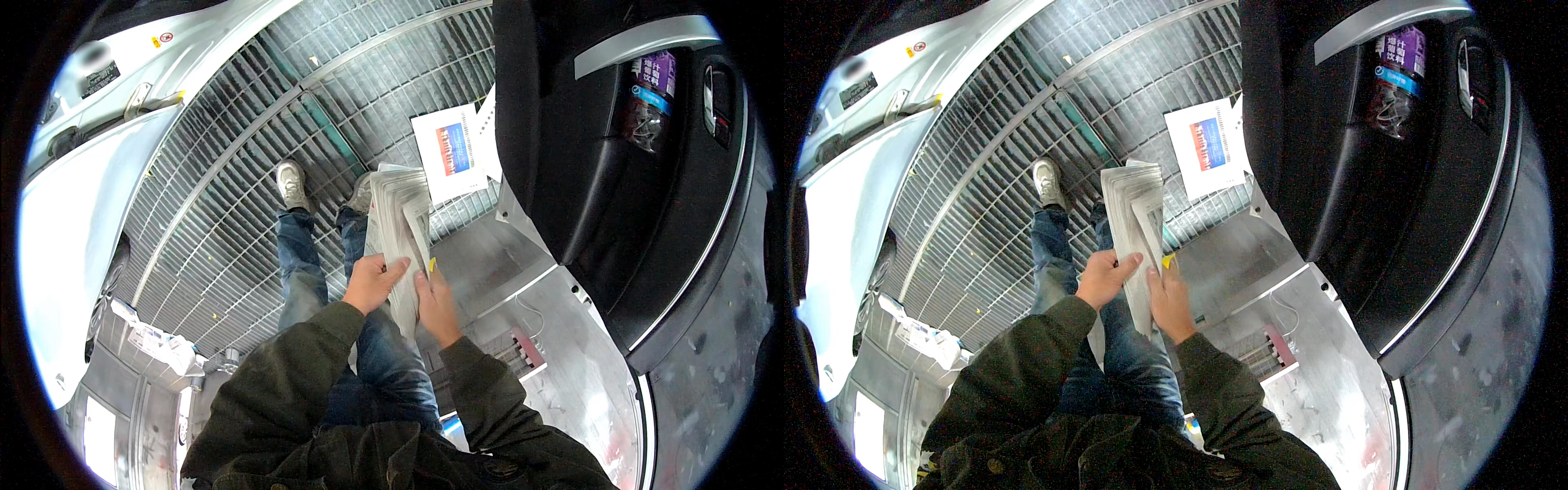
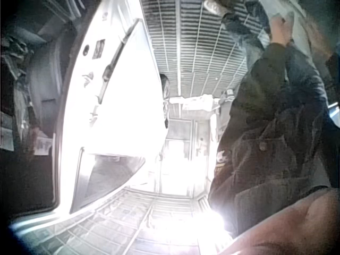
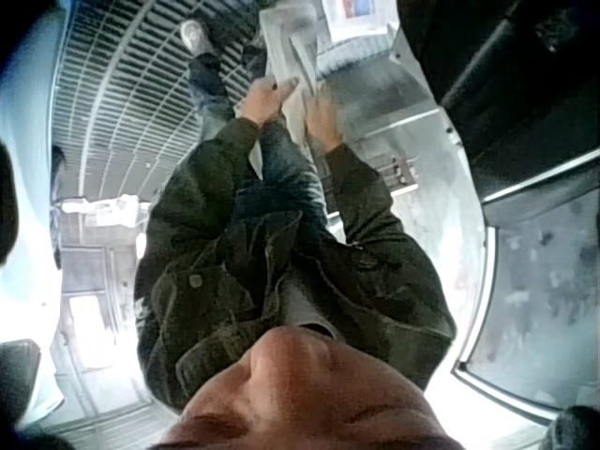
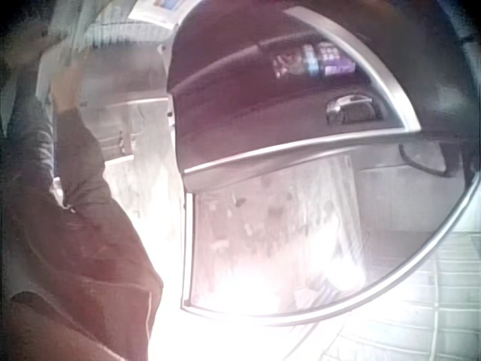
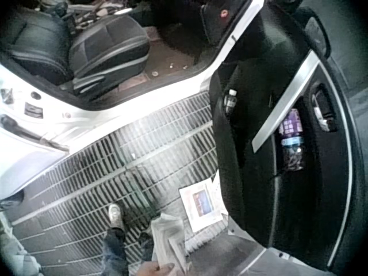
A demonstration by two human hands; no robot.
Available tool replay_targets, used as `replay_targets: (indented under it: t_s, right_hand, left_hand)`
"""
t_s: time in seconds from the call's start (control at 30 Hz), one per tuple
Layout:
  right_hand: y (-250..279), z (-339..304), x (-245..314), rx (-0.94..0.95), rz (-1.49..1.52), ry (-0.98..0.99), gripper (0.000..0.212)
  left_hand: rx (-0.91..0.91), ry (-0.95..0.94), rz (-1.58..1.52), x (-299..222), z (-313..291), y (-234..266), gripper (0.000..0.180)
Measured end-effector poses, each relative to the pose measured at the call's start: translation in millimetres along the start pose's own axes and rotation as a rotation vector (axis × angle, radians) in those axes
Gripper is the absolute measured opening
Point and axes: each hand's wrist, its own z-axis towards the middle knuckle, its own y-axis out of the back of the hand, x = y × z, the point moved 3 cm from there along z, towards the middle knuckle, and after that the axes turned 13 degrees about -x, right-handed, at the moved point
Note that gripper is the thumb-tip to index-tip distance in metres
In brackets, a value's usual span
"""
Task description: The person applies yellow masking tape along the edges of a white car door and then covers the door with newspaper sheets secured by tape. They work around the door frame and interior sill, smoothing the paper and tape to protect the surface.
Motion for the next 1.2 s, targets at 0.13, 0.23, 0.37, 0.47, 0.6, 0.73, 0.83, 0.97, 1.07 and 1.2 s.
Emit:
replay_targets:
  t_s: [0.13, 0.23, 0.37, 0.47, 0.6, 0.73, 0.83, 0.97, 1.07, 1.2]
  right_hand:
    - [18, -10, -34, -0.032, -0.036, -0.124, 0.035]
    - [47, -26, -62, -0.136, -0.271, -0.082, 0.034]
    - [100, -53, -56, -0.302, -0.233, -0.254, 0.032]
    - [135, -77, -63, -0.360, -0.370, -0.209, 0.029]
    - [155, -101, -64, -0.274, -0.569, -0.128, 0.024]
    - [151, -111, -47, -0.218, -0.631, -0.054, 0.024]
    - [160, -109, -42, -0.295, -0.730, 0.104, 0.024]
    - [172, -90, -17, -0.338, -0.825, 0.242, 0.026]
    - [153, -72, -3, -0.248, -0.814, 0.285, 0.024]
    - [115, -54, 32, -0.124, -0.803, 0.458, 0.025]
  left_hand:
    - [0.056, 0.013, 0.082, 2, -6, -11, 0.035]
    - [0.130, 0.050, 0.053, 7, -21, -40, 0.037]
    - [0.288, 0.235, -0.029, 52, -26, -88, 0.047]
    - [0.295, 0.139, 0.107, 102, -29, -114, 0.067]
    - [0.281, -0.042, 0.400, 57, -57, -107, 0.060]
    - [0.326, -0.052, 0.486, 60, -52, -100, 0.030]
    - [0.082, -0.217, 0.530, 59, -40, -75, 0.020]
    - [-0.107, -0.371, 0.588, 31, -23, -36, 0.029]
    - [-0.205, -0.548, 0.589, -20, -30, -29, 0.041]
    - [-0.150, -1.050, 0.839, -68, -55, -39, 0.050]
